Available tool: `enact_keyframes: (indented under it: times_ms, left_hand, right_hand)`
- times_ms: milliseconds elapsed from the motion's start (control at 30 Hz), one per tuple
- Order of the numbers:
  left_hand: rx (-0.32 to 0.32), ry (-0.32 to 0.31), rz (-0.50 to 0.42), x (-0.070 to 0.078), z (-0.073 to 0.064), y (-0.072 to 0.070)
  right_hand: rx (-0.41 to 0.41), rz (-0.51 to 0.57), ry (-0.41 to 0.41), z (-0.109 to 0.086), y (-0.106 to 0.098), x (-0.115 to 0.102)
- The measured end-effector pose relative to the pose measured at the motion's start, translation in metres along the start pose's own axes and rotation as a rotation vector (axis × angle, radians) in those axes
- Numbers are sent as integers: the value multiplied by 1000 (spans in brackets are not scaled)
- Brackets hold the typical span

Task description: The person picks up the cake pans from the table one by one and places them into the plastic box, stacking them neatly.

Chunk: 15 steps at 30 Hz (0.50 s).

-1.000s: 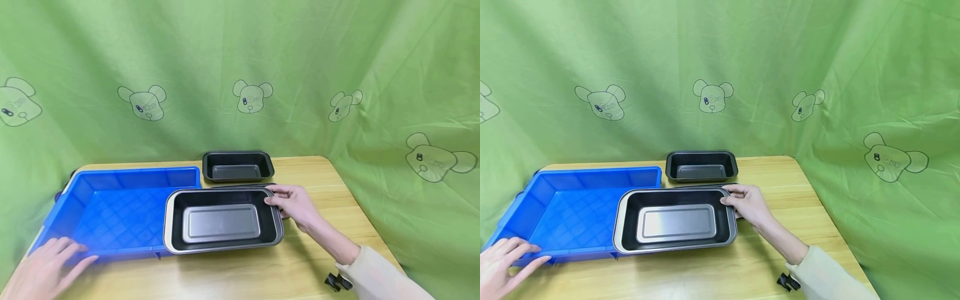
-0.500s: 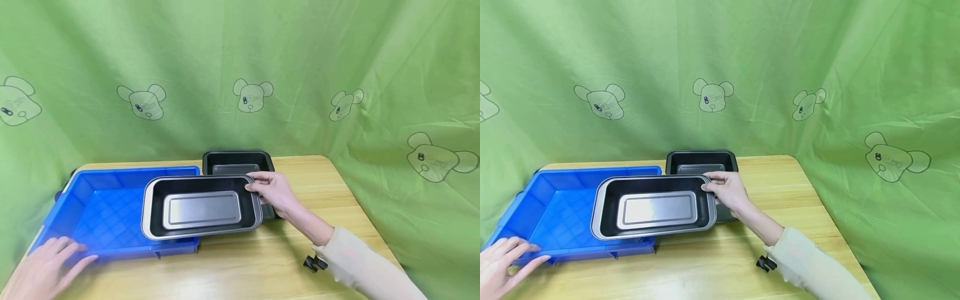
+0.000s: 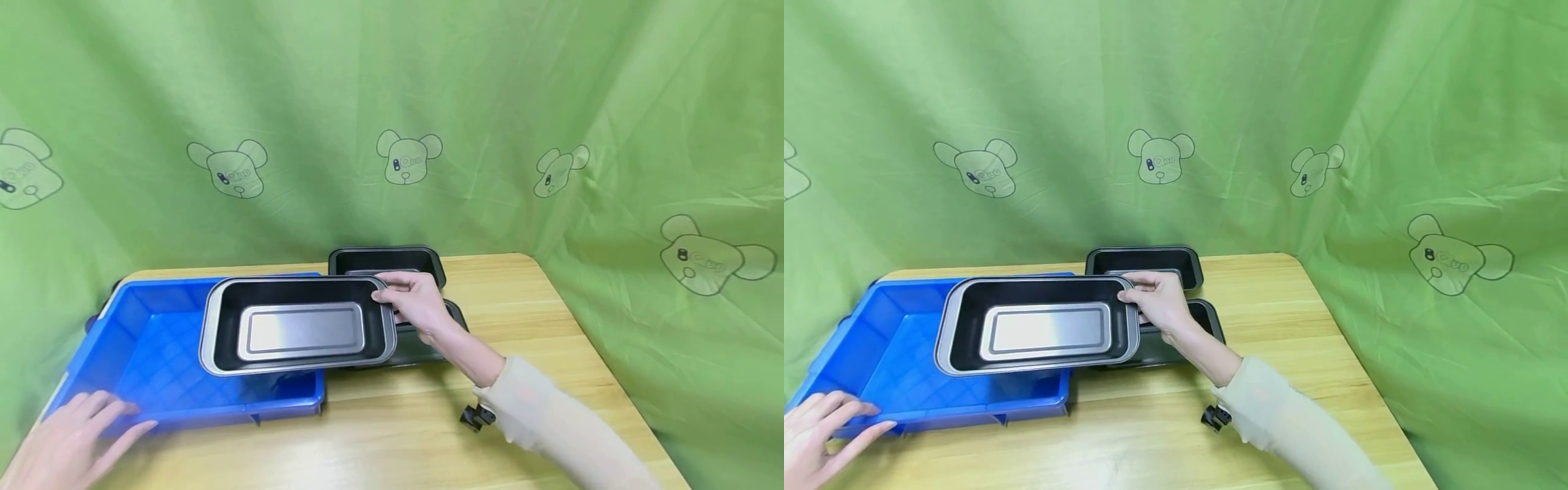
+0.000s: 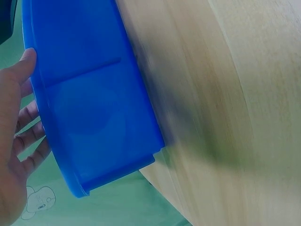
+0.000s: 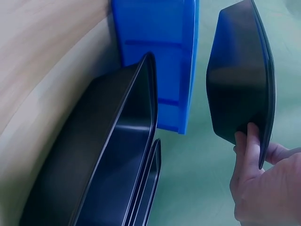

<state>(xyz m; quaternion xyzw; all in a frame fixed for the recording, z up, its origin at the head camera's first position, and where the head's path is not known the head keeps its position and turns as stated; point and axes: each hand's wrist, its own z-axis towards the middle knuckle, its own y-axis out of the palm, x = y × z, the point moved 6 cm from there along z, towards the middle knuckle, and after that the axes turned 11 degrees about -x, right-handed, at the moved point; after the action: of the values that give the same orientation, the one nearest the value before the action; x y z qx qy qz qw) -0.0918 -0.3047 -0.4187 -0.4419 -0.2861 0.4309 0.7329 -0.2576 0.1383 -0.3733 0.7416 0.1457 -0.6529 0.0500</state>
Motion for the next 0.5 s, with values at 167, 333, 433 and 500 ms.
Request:
enact_keyframes:
  times_ms: [167,333,433,500]
  left_hand:
    - [-49,-33,19,-2,-1,1]
    - [-13,-15,5,-1,-1,0]
    - [-2,-18,0,-1,-1,-1]
    - [11,-13,-3,0,-1,-1]
  right_hand:
    - [-21,51,-13,8,14,-1]
    - [-49,110,-27,16,30,-5]
    - [-57,135,-33,20,39,-7]
    - [-57,142,-35,24,45,-7]
